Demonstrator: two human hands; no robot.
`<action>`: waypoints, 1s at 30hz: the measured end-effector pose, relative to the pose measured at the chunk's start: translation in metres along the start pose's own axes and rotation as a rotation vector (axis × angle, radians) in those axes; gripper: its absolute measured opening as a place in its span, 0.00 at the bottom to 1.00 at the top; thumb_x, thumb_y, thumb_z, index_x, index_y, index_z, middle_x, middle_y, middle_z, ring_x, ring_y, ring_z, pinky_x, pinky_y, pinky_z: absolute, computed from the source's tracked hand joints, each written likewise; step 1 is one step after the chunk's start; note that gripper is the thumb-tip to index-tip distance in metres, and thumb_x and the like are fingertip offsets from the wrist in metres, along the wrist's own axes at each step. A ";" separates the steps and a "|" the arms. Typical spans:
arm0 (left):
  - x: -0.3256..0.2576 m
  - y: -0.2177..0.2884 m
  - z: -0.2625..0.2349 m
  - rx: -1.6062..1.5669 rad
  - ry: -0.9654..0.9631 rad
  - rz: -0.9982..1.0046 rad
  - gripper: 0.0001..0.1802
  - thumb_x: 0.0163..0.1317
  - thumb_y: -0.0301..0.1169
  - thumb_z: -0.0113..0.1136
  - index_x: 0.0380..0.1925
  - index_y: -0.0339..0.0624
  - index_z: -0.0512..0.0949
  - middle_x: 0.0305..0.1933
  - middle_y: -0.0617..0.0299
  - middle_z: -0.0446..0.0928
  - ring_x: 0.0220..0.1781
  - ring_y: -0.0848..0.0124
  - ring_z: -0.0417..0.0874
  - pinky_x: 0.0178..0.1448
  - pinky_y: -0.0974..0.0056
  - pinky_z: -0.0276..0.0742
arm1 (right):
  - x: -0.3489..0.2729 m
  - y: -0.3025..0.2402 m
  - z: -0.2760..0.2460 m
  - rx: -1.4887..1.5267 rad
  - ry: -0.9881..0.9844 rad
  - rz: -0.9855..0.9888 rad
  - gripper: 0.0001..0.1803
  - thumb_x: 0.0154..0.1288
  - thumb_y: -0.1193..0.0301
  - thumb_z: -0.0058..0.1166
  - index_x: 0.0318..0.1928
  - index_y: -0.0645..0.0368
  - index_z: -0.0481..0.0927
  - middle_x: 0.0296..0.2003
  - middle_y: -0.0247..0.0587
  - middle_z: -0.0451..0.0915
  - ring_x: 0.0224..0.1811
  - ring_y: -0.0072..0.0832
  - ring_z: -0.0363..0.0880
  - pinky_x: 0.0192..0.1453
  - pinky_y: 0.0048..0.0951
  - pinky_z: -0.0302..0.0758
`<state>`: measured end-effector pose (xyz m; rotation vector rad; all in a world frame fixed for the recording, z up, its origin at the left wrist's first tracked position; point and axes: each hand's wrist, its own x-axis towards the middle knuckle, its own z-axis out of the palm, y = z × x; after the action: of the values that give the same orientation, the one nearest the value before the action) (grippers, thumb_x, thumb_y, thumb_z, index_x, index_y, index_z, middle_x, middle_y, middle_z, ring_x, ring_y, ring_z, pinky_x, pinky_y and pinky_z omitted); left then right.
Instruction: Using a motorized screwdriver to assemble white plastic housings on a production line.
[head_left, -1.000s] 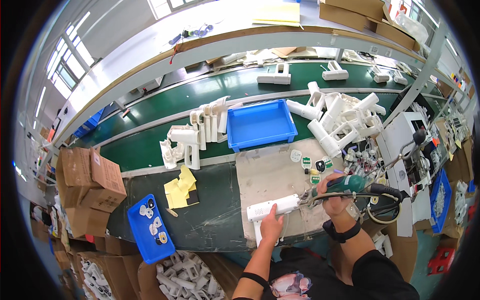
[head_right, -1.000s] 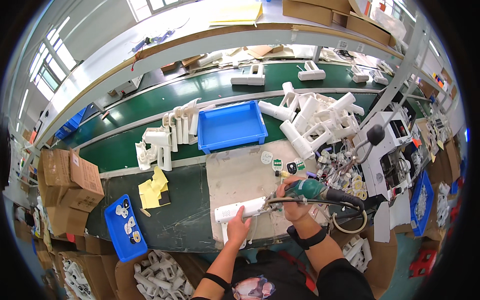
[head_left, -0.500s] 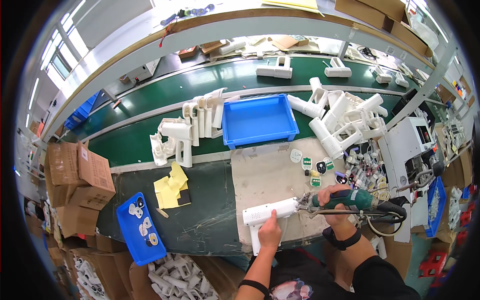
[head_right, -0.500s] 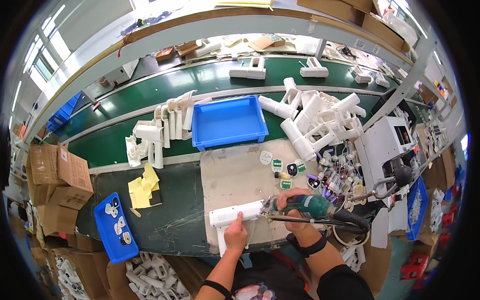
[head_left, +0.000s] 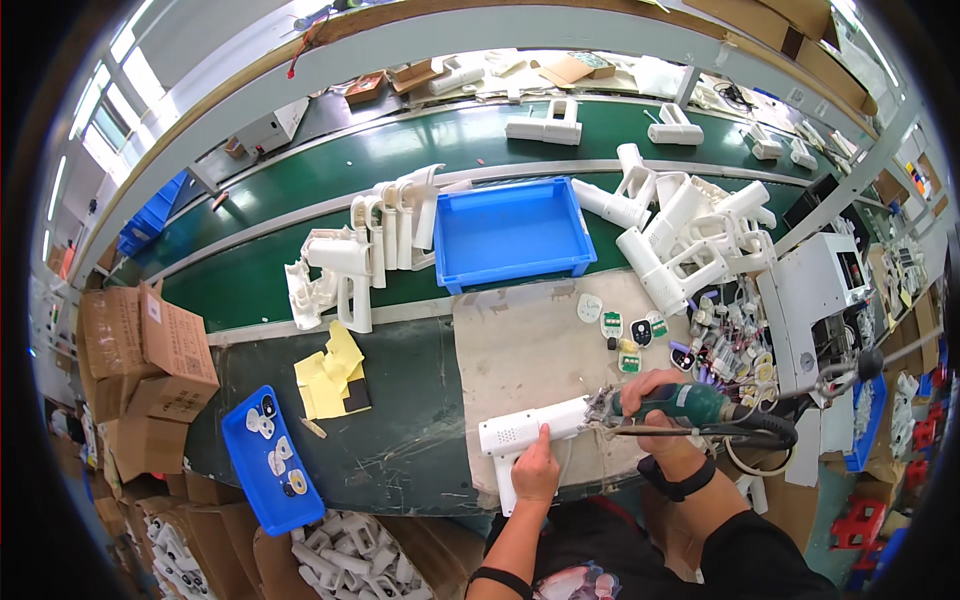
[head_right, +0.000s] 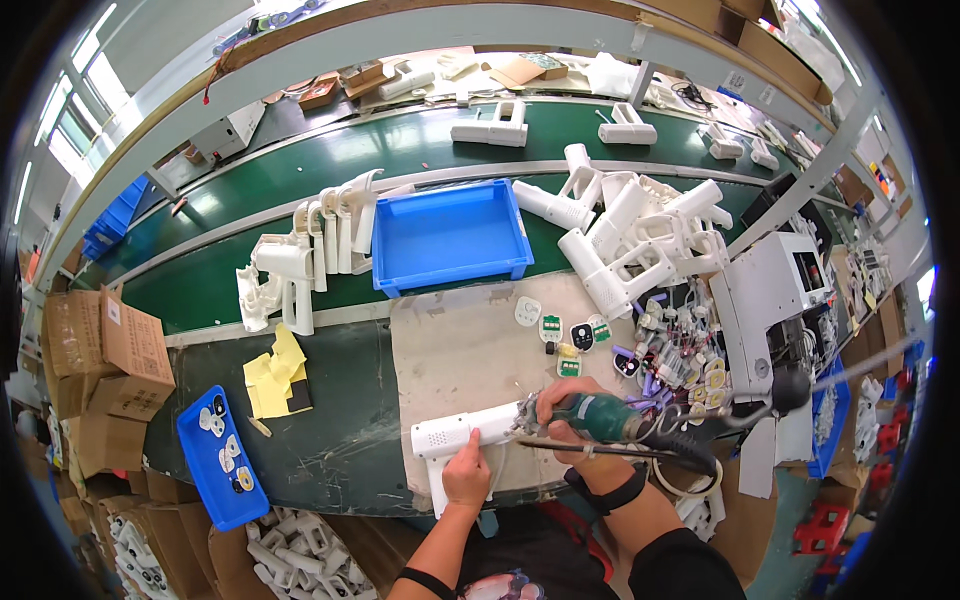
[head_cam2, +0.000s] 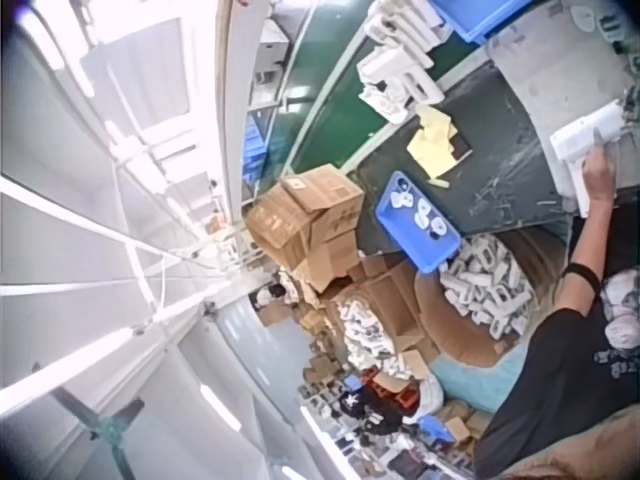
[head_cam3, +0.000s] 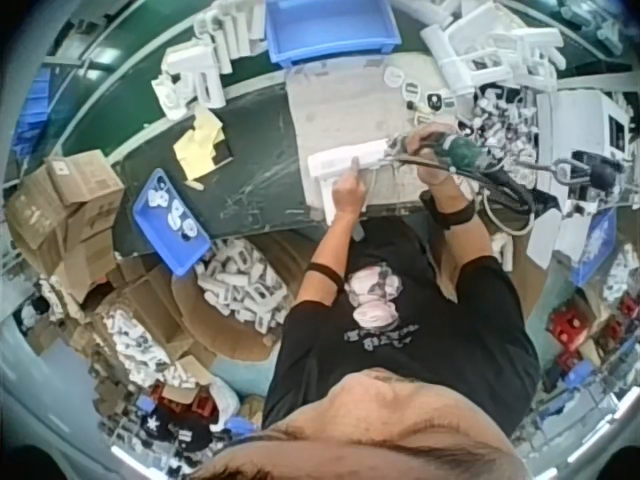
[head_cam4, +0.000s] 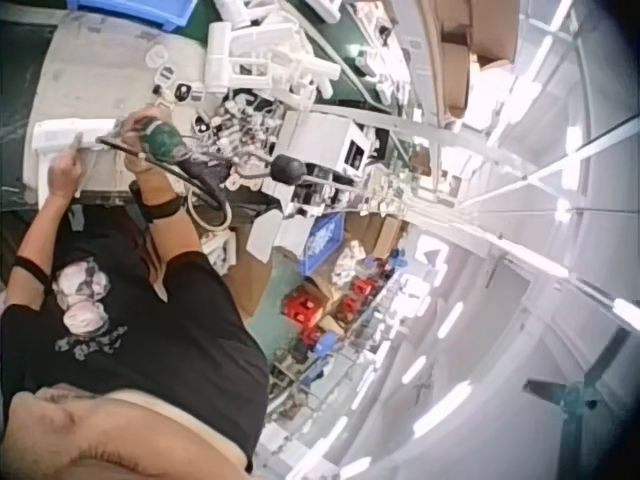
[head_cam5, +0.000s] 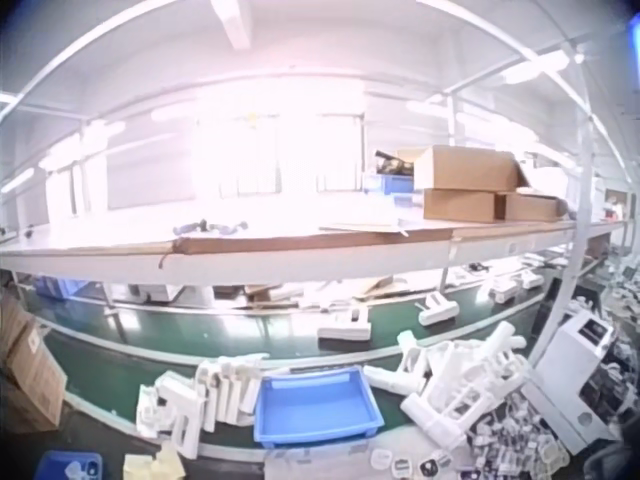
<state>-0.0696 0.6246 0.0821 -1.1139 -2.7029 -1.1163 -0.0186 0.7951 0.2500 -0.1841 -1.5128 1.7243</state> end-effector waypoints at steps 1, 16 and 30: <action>0.000 -0.001 0.000 0.002 -0.001 -0.001 0.23 0.52 0.21 0.57 0.52 0.42 0.76 0.20 0.58 0.73 0.20 0.60 0.75 0.25 0.57 0.71 | 0.000 -0.002 0.002 0.002 0.001 0.002 0.22 0.57 0.58 0.64 0.39 0.62 0.70 0.27 0.38 0.74 0.31 0.26 0.73 0.37 0.27 0.72; 0.000 0.000 0.001 0.007 0.010 0.009 0.21 0.53 0.20 0.57 0.50 0.40 0.77 0.20 0.57 0.74 0.20 0.60 0.76 0.25 0.58 0.72 | 0.005 0.011 -0.008 -0.066 -0.013 0.019 0.18 0.61 0.66 0.58 0.42 0.63 0.66 0.25 0.38 0.73 0.25 0.22 0.71 0.31 0.25 0.71; -0.001 0.001 0.000 0.006 -0.009 0.001 0.23 0.53 0.24 0.60 0.52 0.41 0.76 0.21 0.57 0.74 0.21 0.58 0.77 0.26 0.57 0.72 | -0.009 -0.015 -0.006 0.043 -0.012 -0.027 0.25 0.60 0.58 0.61 0.47 0.64 0.69 0.29 0.37 0.74 0.32 0.26 0.73 0.37 0.27 0.72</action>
<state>-0.0686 0.6242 0.0824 -1.1223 -2.7099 -1.1045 -0.0027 0.7931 0.2582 -0.1312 -1.4792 1.7379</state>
